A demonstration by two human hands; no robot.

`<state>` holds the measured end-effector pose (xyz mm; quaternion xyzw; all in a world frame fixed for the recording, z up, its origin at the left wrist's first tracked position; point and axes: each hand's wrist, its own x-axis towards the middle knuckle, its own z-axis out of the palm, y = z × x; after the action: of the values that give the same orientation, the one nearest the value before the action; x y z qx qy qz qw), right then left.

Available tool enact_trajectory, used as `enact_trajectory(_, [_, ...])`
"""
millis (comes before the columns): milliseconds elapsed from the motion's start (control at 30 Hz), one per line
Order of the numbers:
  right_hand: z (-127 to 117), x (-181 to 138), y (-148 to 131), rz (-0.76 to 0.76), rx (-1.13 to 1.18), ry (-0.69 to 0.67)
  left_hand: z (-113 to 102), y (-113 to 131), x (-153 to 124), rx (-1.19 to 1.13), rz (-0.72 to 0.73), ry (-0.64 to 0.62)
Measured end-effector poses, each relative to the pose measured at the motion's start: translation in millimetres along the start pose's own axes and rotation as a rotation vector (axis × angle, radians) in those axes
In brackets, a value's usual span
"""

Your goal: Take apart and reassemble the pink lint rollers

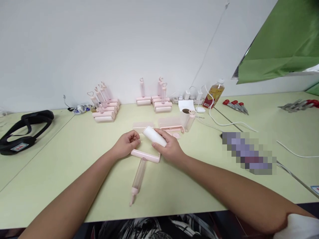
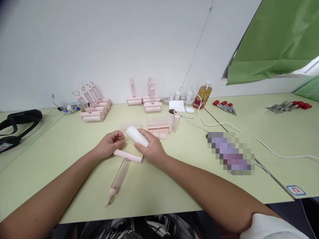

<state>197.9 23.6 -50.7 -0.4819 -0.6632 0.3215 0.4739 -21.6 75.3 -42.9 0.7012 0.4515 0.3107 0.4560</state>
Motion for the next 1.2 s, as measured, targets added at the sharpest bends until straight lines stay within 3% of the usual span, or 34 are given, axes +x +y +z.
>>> enact_trajectory(133, [2, 3, 4, -0.01, 0.035, 0.031, 0, 7, -5, 0.196, 0.022, 0.061])
enact_trajectory(300, [4, 6, 12, 0.196, 0.248, -0.018, 0, 13, -8, -0.08, 0.04, 0.076])
enact_trajectory(567, [2, 12, 12, 0.332, 0.443, -0.022, -4, 5, -5, -0.24, -0.061, -0.093])
enact_trajectory(900, [3, 14, 12, 0.345, 0.519, -0.026, -4, 4, -3, -0.344, -0.055, -0.193])
enact_trajectory(1200, [3, 15, 12, 0.36, 0.518, -0.016, -3, 4, -2, -0.392, -0.056, -0.172])
